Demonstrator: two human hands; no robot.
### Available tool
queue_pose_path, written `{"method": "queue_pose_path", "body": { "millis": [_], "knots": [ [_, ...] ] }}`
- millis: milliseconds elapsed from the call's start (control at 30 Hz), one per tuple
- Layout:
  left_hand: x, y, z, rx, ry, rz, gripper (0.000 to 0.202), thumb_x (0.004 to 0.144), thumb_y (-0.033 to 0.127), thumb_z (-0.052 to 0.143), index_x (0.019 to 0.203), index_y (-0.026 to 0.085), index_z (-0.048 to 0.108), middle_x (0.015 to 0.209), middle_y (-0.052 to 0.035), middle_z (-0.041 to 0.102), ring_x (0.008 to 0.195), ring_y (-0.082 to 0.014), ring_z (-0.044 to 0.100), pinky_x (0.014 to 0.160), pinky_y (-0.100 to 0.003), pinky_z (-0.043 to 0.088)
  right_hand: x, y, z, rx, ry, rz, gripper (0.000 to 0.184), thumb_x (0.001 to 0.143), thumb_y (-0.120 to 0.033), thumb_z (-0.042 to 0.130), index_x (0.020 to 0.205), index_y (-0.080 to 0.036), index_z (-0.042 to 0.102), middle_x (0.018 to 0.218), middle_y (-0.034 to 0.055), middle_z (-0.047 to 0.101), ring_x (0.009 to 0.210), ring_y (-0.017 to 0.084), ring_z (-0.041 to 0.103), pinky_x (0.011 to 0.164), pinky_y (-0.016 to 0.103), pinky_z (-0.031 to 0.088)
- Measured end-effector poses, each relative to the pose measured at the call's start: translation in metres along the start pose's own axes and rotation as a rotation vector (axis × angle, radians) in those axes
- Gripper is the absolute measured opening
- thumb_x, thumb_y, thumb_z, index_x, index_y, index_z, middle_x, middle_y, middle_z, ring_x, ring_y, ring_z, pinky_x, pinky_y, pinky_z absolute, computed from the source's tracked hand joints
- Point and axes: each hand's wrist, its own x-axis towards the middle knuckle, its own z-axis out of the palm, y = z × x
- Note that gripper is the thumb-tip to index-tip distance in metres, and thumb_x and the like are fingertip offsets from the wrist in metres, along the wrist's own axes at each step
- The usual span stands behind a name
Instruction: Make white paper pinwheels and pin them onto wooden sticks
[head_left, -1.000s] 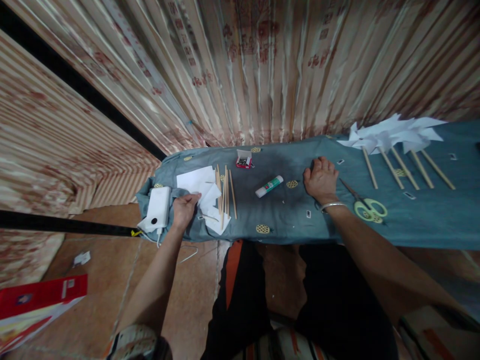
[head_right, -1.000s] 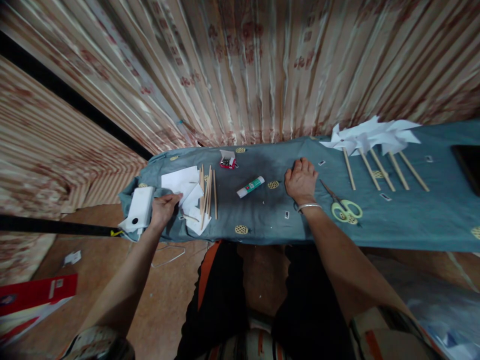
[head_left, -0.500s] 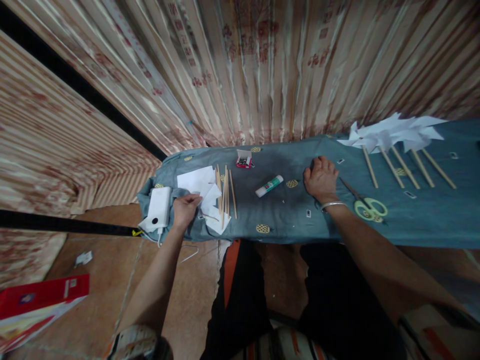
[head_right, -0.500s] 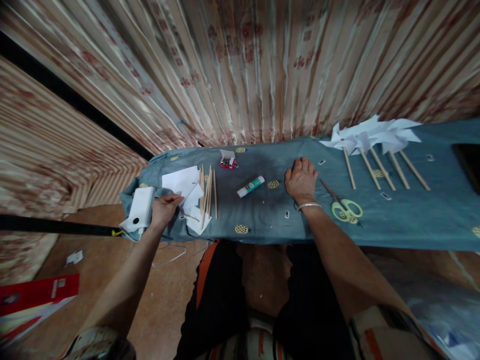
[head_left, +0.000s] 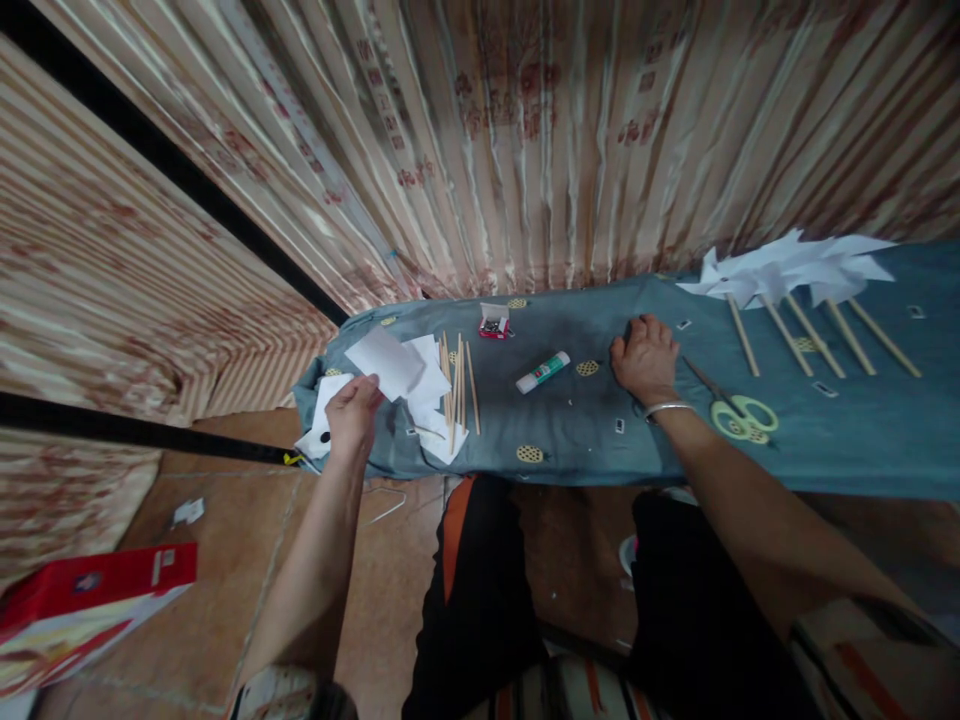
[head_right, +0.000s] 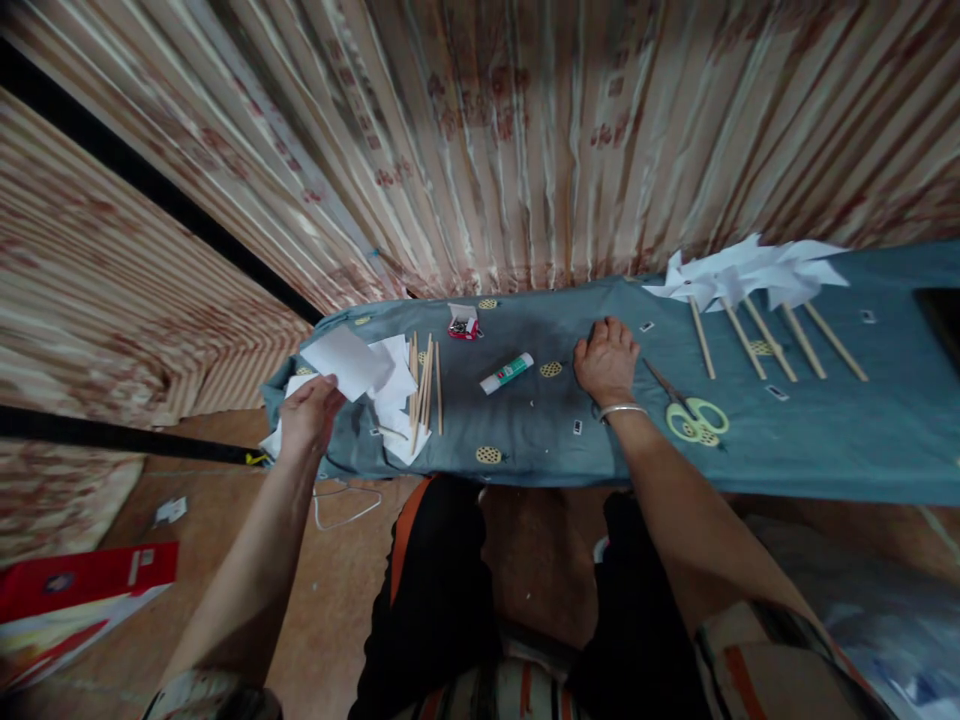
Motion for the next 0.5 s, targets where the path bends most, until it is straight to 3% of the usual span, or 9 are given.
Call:
{"method": "queue_pose_path", "body": {
  "millis": [100,233,367,500],
  "knots": [
    [-0.025,0.009,0.014,0.019,-0.097,0.084,0.028,0.052,0.034,0.081,0.07,0.016,0.07,0.063,0.0023,0.066,0.059,-0.0106,0.059,0.064,-0.024,0.05,0.006,0.006,0.0,0.106,-0.034,0.029,0.056,0.089,-0.041,0.046,0.133,-0.006,0.051,0.146,0.0243,0.046,0.132,0.041,0.043,0.104,0.058,0.037],
    [-0.071,0.003,0.05,0.259,-0.359,0.248,0.021,0.068,0.035,0.076,0.078,0.016,0.074,0.07,-0.0017,0.072,0.062,-0.0142,0.063,0.062,-0.026,0.051,0.005,0.015,-0.01,0.344,-0.03,-0.012,0.056,0.085,-0.043,0.053,0.131,-0.011,0.053,0.141,0.0224,0.052,0.134,0.035,0.045,0.11,0.052,0.037],
    [-0.112,-0.016,0.095,0.578,-0.737,0.638,0.014,0.087,0.023,0.061,0.088,0.018,0.075,0.091,-0.0071,0.077,0.086,-0.02,0.071,0.082,-0.032,0.054,-0.019,0.017,-0.036,0.521,-0.003,-0.135,0.054,0.083,-0.044,0.056,0.129,-0.016,0.054,0.137,0.0193,0.057,0.133,0.033,0.049,0.113,0.053,0.036],
    [-0.138,-0.036,0.13,0.958,-0.934,0.876,0.017,0.093,0.018,0.055,0.093,0.016,0.072,0.096,-0.0092,0.076,0.089,-0.0215,0.071,0.085,-0.035,0.054,-0.048,0.017,-0.072,0.515,-0.113,-0.219,0.049,0.083,-0.034,0.057,0.13,-0.02,0.055,0.139,0.0139,0.057,0.134,0.029,0.05,0.113,0.049,0.038]
  ]
}}
